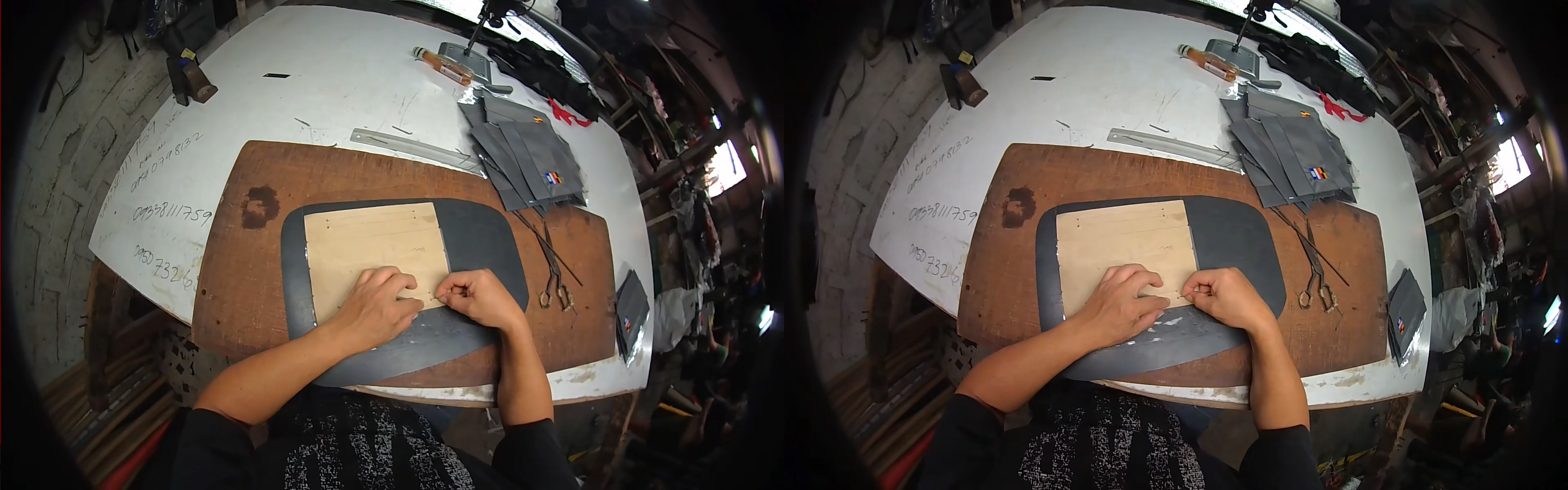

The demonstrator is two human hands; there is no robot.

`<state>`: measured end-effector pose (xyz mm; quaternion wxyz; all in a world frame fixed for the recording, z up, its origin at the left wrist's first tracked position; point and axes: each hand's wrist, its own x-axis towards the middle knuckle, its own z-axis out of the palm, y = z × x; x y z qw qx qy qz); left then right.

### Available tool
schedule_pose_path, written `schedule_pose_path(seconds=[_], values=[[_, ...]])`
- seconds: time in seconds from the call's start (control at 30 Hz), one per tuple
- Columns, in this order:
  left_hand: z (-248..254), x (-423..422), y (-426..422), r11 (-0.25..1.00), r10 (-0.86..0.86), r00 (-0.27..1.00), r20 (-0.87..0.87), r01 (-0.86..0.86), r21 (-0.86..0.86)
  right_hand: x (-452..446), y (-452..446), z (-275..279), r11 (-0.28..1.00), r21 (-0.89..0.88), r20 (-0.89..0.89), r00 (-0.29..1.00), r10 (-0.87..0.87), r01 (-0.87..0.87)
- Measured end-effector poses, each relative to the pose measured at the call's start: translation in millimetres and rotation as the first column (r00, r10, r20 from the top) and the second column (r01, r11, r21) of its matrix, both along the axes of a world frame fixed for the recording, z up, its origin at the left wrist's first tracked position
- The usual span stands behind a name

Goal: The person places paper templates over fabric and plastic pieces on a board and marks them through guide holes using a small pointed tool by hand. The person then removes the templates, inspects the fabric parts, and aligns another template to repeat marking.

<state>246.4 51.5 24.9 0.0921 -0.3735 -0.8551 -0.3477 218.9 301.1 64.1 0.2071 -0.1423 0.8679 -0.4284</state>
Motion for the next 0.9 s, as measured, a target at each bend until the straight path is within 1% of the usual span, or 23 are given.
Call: schedule_pose_path(seconds=[0.03,0.13,0.33,0.53,0.63,0.73,0.83,0.9], values=[[0.5,-0.3,-0.3,1.000,-0.004,1.000,-0.006,0.004,0.001,-0.4,0.3,-1.1,1.000,-0.010,-0.006,1.000,0.003,-0.003],[0.4,-0.7,-0.2,1.000,-0.007,1.000,-0.007,0.007,-0.001,-0.6,-1.9,3.8,0.999,0.039,-0.002,1.000,0.010,-0.010],[-1.8,-0.6,0.9,1.000,0.000,1.000,-0.013,0.000,0.000,0.8,-3.6,8.0,0.999,0.039,-0.004,1.000,0.027,-0.027],[-1.6,-1.1,1.6,1.000,0.004,1.000,-0.013,-0.004,0.010,3.1,-6.5,9.1,0.991,0.126,-0.112,0.992,0.055,-0.040],[-1.6,-1.6,1.7,1.000,0.007,1.000,-0.021,-0.006,0.010,6.1,-13.0,14.2,0.973,0.224,-0.250,0.962,0.112,-0.055],[0.3,-1.3,1.6,1.000,0.003,1.000,-0.017,-0.003,0.003,8.8,-25.3,22.1,0.894,0.441,-0.410,0.870,0.273,-0.073],[0.4,-2.8,1.0,1.000,0.008,1.000,0.013,-0.008,-0.012,21.2,-54.8,28.9,0.771,0.636,-0.431,0.821,0.374,-0.017],[-1.3,-2.1,2.2,1.000,0.014,1.000,0.016,-0.014,-0.007,25.4,-74.6,28.2,0.679,0.733,-0.369,0.820,0.438,-0.033]])
